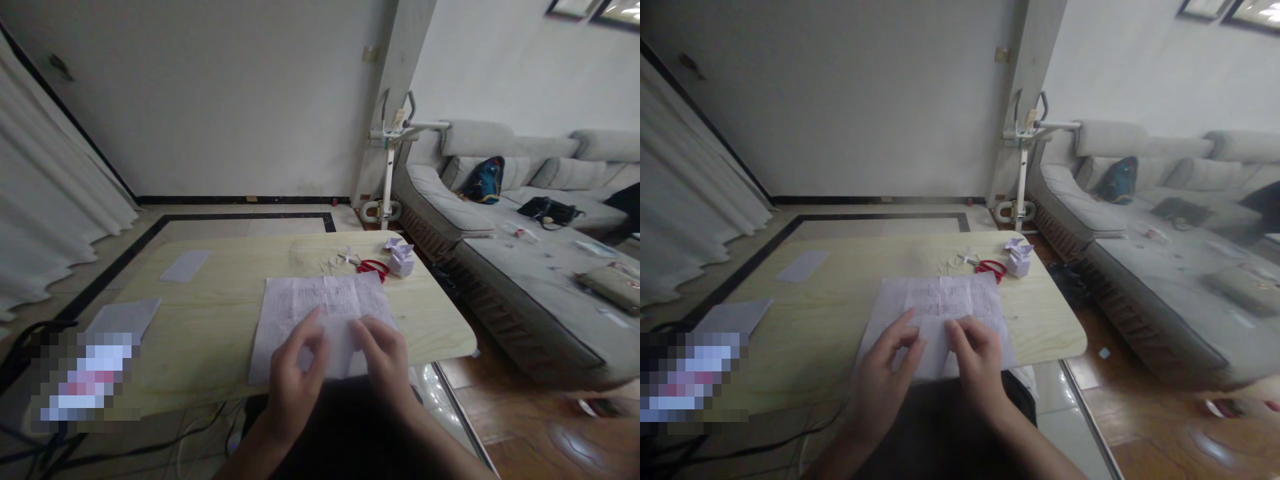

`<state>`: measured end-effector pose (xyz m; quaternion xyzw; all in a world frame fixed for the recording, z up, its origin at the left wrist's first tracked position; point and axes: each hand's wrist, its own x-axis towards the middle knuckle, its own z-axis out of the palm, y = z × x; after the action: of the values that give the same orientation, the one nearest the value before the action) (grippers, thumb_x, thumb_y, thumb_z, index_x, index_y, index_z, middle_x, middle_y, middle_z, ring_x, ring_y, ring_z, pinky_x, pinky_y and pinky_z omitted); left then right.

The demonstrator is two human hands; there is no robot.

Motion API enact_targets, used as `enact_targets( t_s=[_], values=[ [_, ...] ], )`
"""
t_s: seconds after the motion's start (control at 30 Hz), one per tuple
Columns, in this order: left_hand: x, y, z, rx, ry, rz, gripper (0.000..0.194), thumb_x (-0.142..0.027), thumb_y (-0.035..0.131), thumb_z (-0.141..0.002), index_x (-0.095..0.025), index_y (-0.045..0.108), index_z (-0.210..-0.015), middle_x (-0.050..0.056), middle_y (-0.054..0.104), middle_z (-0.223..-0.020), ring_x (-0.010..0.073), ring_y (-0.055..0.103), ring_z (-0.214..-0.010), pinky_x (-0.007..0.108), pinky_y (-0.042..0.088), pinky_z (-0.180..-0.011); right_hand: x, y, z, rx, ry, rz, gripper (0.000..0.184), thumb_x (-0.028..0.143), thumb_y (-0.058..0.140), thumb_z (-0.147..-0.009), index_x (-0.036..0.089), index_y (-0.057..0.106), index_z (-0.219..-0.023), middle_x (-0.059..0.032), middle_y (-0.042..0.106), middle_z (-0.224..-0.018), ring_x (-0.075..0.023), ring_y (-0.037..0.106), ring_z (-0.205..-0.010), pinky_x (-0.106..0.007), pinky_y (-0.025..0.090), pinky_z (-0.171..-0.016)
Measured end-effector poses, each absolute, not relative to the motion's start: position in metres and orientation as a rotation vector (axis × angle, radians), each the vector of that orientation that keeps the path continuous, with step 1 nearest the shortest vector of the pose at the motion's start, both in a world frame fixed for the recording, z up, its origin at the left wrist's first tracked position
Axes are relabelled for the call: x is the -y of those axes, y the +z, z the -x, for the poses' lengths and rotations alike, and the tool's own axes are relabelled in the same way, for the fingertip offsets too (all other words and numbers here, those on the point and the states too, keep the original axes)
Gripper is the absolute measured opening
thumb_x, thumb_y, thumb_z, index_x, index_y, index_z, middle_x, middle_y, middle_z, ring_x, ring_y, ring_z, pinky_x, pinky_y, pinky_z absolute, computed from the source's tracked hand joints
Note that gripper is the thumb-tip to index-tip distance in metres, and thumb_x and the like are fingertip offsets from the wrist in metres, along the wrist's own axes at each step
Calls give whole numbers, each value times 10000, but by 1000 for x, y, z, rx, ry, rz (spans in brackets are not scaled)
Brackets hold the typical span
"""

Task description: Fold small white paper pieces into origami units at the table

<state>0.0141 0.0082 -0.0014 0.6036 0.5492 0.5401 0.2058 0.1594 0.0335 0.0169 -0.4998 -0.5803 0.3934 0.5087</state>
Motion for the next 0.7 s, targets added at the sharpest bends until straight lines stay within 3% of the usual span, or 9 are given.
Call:
enact_targets(
  t_s=[0.17,0.5,0.6,0.7],
  values=[
    [-10,0,-12,-1543,1485,-1701,246,-202,597,-857,-150,717,-1065,75,773,-891,183,714,-756,268,577,-718,-35,13,-159,1372,977,1185,360,358,579,-883,183,551,-569,15,514,-548,-145,480,-548,-250,382,-531],
    [-11,-1,-12,-1480,1394,-1393,286,-281,617,-836,-175,672,-1096,30,746,-795,175,692,-711,239,556,-633,-32,12,-157,1416,917,1196,347,335,569,-882,185,530,-572,21,487,-553,-142,454,-554,-255,363,-531],
    [-13,0,-10,-1434,1283,-1310,192,-337,603,-837,-174,699,-867,19,709,-727,175,662,-685,220,527,-589,-31,11,-157,1459,872,1195,344,318,571,-879,186,525,-565,20,488,-556,-142,459,-558,-256,369,-539],
    [-13,2,-9,-1414,1228,-1328,267,-362,581,-843,-176,625,-657,-13,590,-601,149,576,-598,194,464,-510,-30,10,-157,1475,900,1181,339,320,571,-879,178,557,-572,14,513,-547,-141,476,-547,-254,377,-530]
  ],
)
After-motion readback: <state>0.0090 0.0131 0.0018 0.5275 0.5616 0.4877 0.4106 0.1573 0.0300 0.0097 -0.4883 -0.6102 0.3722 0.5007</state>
